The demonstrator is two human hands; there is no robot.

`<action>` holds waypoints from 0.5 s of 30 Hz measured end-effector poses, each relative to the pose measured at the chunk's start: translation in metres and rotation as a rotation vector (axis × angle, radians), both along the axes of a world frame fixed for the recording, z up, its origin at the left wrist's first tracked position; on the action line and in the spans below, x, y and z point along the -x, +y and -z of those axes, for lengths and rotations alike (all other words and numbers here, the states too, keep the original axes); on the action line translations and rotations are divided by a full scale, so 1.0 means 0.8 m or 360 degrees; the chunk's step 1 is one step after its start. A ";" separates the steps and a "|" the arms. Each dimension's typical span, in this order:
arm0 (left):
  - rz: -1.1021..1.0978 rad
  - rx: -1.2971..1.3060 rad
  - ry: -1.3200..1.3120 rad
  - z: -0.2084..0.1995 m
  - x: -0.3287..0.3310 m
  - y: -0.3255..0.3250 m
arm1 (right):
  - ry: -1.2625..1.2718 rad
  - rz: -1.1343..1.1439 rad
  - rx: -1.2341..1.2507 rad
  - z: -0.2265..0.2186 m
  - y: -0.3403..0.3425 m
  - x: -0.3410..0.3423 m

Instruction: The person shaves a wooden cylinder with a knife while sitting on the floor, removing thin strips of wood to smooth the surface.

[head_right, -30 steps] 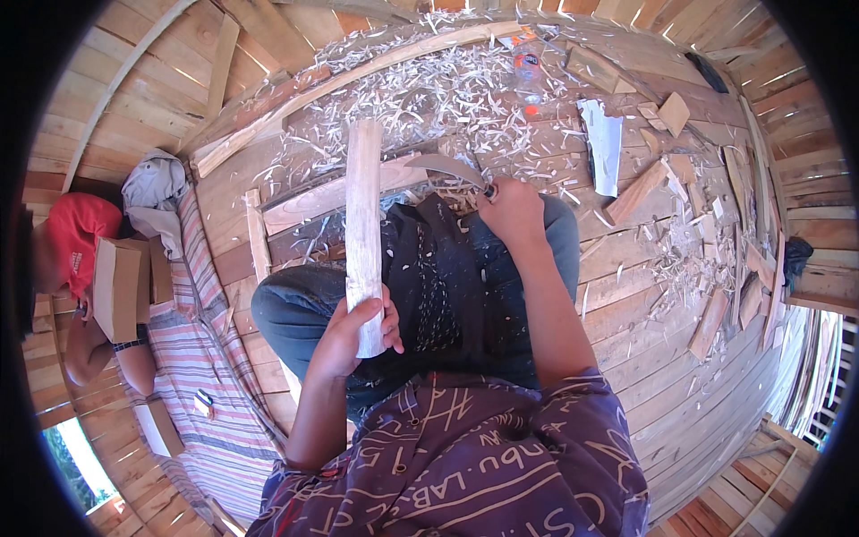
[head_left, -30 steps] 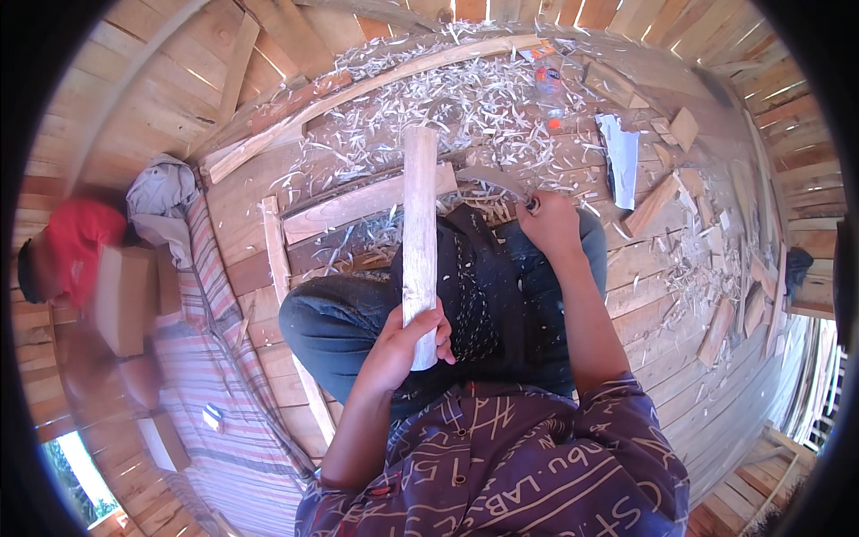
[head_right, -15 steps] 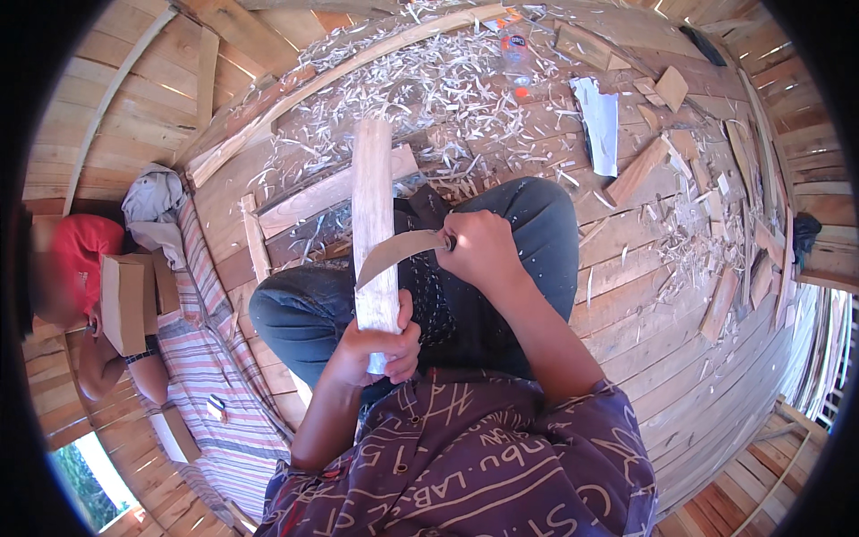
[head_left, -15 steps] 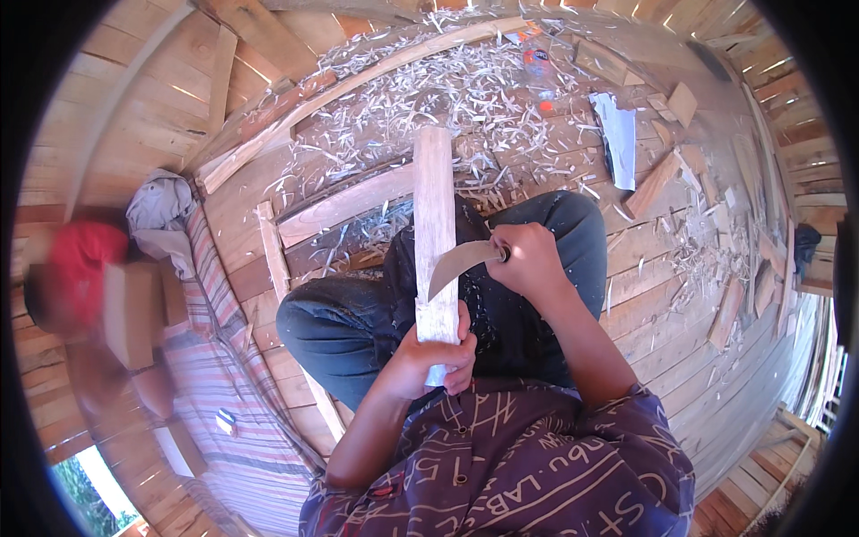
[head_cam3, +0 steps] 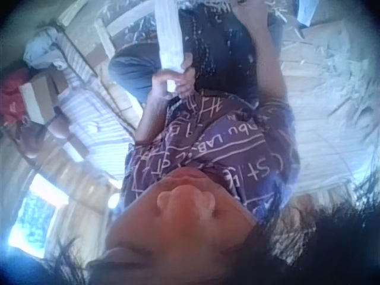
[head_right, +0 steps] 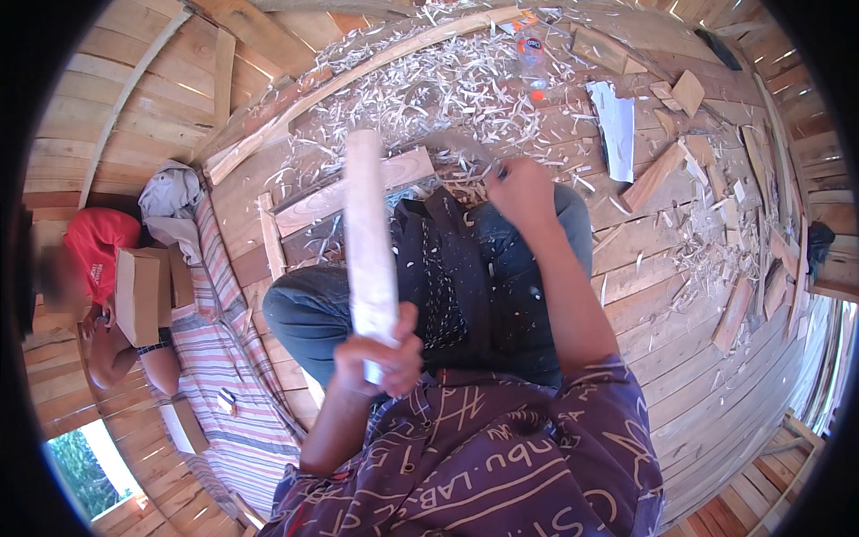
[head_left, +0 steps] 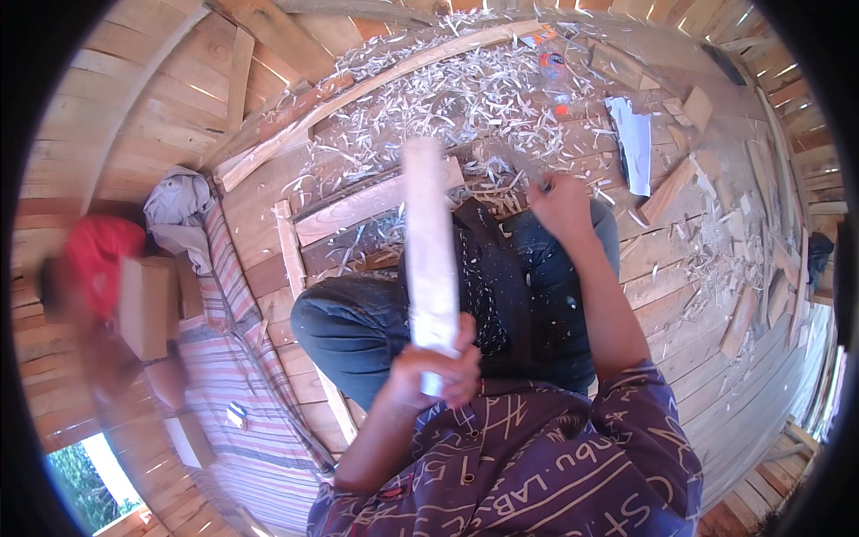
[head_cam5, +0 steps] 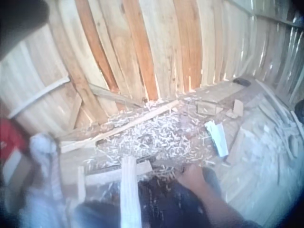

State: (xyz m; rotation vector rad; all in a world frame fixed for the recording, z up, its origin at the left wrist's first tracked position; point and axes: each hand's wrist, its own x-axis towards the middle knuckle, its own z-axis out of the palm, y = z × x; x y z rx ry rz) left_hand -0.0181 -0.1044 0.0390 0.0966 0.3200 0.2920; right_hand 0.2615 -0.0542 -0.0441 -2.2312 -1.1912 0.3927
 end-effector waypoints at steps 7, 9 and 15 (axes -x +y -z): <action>-0.0100 0.0048 -0.0323 0.011 0.001 0.015 | 0.0170 -0.0522 -0.0243 -0.023 -0.067 0.063; 0.0050 0.0124 -0.0350 0.016 -0.011 0.001 | 0.0249 -0.0748 -0.0297 -0.035 -0.075 0.080; 0.0202 0.0206 -0.0329 0.024 -0.020 -0.028 | 0.0018 -0.0556 -0.0076 -0.045 -0.057 0.073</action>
